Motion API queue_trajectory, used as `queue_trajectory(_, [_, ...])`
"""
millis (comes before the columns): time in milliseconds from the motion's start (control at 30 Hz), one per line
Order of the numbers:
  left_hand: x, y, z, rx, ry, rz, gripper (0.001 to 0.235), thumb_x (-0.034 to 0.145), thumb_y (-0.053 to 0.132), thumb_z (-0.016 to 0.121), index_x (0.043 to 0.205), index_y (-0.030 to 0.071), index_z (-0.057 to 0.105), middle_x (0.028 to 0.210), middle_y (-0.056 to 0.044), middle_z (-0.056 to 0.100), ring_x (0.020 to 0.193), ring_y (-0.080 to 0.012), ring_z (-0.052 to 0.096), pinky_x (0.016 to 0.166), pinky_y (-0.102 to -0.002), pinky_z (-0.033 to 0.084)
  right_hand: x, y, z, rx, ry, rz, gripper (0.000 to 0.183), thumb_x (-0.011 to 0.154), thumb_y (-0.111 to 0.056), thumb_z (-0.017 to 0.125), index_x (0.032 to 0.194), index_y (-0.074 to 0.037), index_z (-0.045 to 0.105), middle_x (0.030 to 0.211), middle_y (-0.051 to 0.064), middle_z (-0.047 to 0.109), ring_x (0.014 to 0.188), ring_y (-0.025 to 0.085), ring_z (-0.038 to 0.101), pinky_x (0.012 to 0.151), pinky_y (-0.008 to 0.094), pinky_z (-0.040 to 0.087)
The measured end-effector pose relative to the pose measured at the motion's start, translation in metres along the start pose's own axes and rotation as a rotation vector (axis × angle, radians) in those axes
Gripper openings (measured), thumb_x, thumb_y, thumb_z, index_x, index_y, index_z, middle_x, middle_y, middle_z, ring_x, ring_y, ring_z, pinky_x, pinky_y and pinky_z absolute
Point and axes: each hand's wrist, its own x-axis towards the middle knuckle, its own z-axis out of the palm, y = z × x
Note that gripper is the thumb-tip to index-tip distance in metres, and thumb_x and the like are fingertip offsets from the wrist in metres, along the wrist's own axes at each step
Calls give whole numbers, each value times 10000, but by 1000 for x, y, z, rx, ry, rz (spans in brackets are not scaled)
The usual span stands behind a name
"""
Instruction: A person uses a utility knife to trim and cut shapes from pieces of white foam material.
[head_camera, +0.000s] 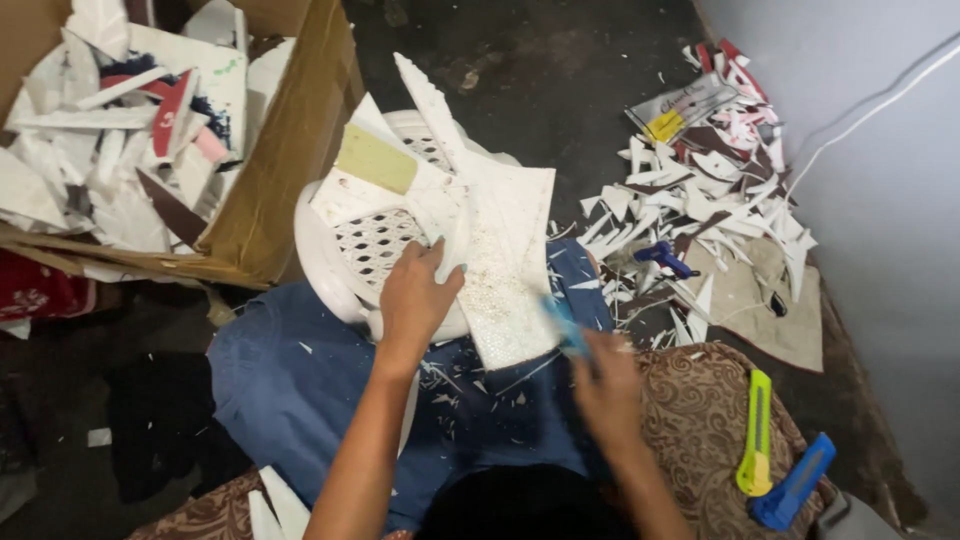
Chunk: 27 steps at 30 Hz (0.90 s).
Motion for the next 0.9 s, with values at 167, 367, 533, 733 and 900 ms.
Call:
queue_trajectory(167, [-4,5,1,122,46,58,504,839,289,657,1252,6,597,1039,-196,614,949,-361,623,763,-476,530,19,65,11,-107,122,45,283,784,19,659,1060,-44,666,901,163,617,850,380,593,778,449,465])
queue_trajectory(367, [-18,51,-4,135,51,43,638,835,267,664,1349,-49,455,1043,-280,599,909,-440,628,719,-543,526,29,38,-3,301,125,338,284,903,-61,531,1182,-28,490,853,199,623,671,330,575,570,398,457])
queue_trajectory(533, [-20,58,0,92,-17,-9,685,892,295,604,1407,-80,352,992,-310,606,887,-478,648,689,-549,538,27,-14,-7,656,-139,475,329,930,-92,431,1233,-37,315,733,172,636,399,217,580,301,307,451])
queue_trajectory(733, [-23,41,-14,-159,-15,-14,569,937,167,501,1433,-52,328,978,-322,625,920,-448,646,755,-530,530,13,-37,-16,341,-319,385,427,920,-158,488,1347,-165,478,641,143,670,379,238,622,355,346,472])
queue_trajectory(900, [-16,22,-4,69,-334,165,646,835,64,602,1431,248,432,1007,-97,472,918,-336,609,749,-446,532,11,-50,-21,344,-356,351,542,889,-54,448,1420,-158,430,518,120,624,410,247,606,431,349,471])
